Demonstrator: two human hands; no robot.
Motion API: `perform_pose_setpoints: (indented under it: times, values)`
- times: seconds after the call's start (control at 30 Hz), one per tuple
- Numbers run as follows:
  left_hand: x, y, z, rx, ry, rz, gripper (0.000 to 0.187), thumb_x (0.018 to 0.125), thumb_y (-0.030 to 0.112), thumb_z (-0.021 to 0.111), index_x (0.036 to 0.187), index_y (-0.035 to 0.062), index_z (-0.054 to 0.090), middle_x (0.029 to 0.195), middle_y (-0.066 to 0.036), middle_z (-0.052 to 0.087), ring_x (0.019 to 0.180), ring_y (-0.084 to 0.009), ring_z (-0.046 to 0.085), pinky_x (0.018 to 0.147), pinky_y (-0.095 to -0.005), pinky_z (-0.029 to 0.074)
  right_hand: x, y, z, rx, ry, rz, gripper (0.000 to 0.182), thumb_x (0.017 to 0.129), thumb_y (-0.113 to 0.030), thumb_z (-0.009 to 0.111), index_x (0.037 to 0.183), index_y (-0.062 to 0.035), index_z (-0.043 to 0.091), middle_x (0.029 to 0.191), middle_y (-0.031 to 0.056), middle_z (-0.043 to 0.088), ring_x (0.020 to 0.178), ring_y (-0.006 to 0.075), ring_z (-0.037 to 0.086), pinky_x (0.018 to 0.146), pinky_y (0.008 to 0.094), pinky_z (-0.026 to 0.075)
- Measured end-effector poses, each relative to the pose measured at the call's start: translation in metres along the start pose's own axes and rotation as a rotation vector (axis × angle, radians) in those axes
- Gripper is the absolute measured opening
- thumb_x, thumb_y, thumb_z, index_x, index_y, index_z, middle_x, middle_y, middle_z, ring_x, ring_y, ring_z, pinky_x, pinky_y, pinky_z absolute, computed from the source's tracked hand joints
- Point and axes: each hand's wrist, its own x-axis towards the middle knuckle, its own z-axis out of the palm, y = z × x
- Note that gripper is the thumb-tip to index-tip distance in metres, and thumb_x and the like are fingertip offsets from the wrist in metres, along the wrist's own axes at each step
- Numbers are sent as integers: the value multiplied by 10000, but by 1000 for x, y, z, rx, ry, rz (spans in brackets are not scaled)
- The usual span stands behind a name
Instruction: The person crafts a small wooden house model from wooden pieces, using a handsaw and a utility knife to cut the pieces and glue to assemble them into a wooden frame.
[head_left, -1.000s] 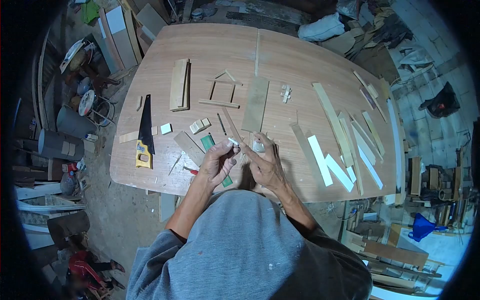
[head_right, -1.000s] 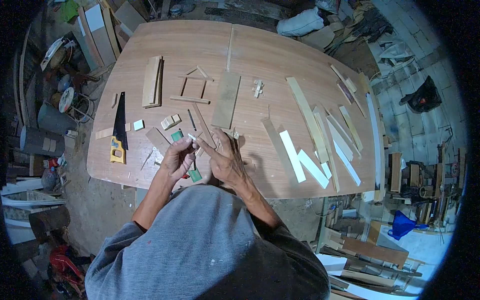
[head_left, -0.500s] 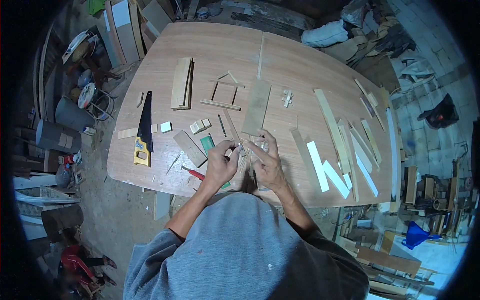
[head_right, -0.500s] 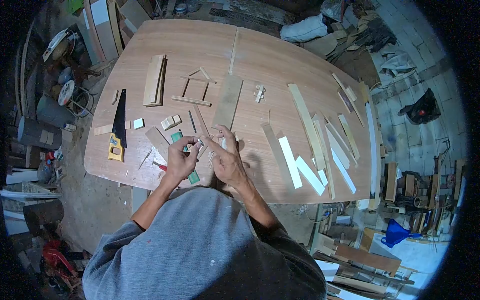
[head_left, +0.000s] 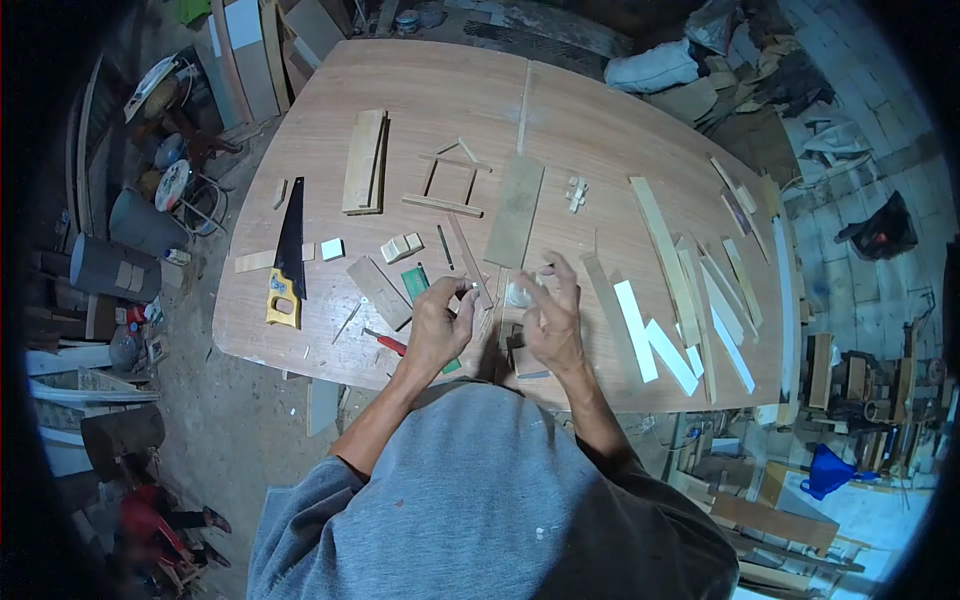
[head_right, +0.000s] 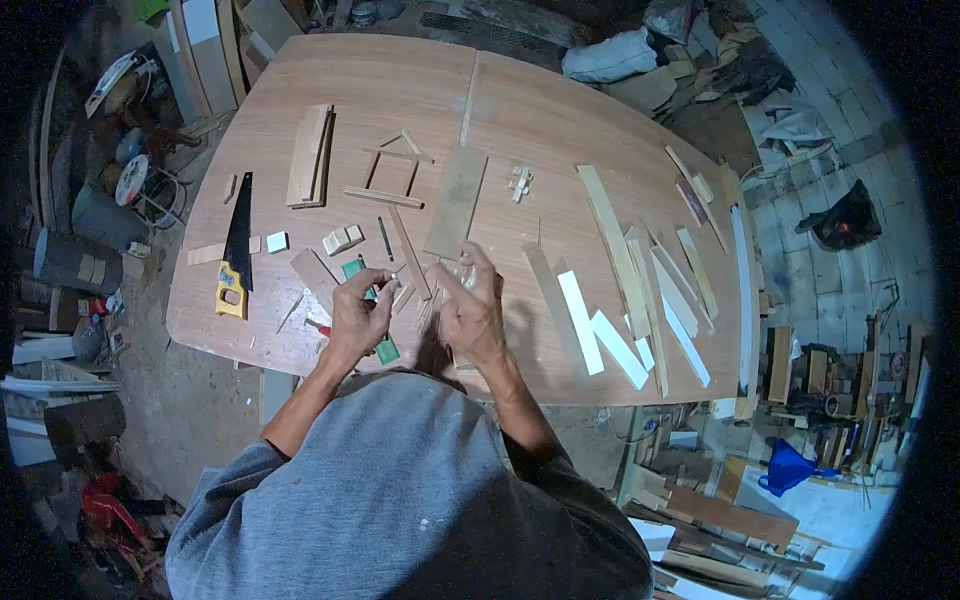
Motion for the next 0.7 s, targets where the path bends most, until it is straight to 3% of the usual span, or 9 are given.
perform_pose_setpoints:
  times: [0.03, 0.1, 0.13, 0.2, 0.27, 0.5, 0.7]
  values:
    - [-1, -4, 0, -4, -11, 1, 123, 854, 32, 639, 940, -56, 649, 811, -142, 669, 681, -170, 645, 556, -289, 501, -4, 7, -1, 47, 54, 83, 551, 705, 63, 523, 1207, -126, 650, 1377, 198, 405, 1117, 321, 490, 971, 416, 394]
    - [-5, -12, 0, -69, -21, -221, 134, 873, 58, 642, 947, -54, 651, 787, -103, 661, 684, -113, 621, 528, -258, 491, -16, 29, 1, 101, 102, 178, 519, 734, 36, 558, 1218, -130, 645, 1370, 190, 410, 1102, 310, 489, 953, 399, 409]
    - [-4, -16, -1, -81, -4, -251, 162, 843, 45, 655, 945, -81, 647, 842, -174, 684, 699, -213, 665, 620, -341, 541, -22, 40, 1, -6, 74, 215, 501, 750, 7, 573, 1226, -134, 641, 1366, 187, 413, 1116, 320, 481, 960, 408, 400]
    - [-4, -21, -5, -202, -22, -355, 162, 859, 67, 651, 951, -67, 654, 824, -144, 679, 681, -188, 654, 573, -319, 545, -40, 60, 9, -112, 46, 259, 484, 766, -23, 589, 1234, -138, 636, 1361, 185, 417, 1129, 330, 473, 967, 418, 392]
    - [-4, -28, -6, -394, -23, -509, 175, 898, 124, 636, 963, -36, 665, 794, -73, 658, 638, -117, 617, 460, -256, 543, -61, 82, 24, -400, -133, 238, 438, 807, -76, 587, 1237, -149, 634, 1358, 177, 423, 1165, 340, 456, 973, 444, 372]
    - [-10, -46, -10, -662, -61, -859, 89, 889, 126, 635, 890, 47, 676, 776, -32, 661, 659, -105, 610, 500, -251, 483, -77, 120, 59, -488, -181, 188, 326, 850, -93, 559, 1156, -124, 668, 1355, 154, 450, 1185, 319, 456, 920, 453, 379]
    - [-10, -52, -14, -764, 5, -973, 91, 881, 128, 624, 876, 52, 673, 771, -28, 649, 677, -99, 601, 529, -260, 479, -74, 145, 71, -508, -164, 45, 238, 778, -72, 597, 986, -50, 709, 1228, 125, 557, 1111, 273, 505, 885, 442, 391]
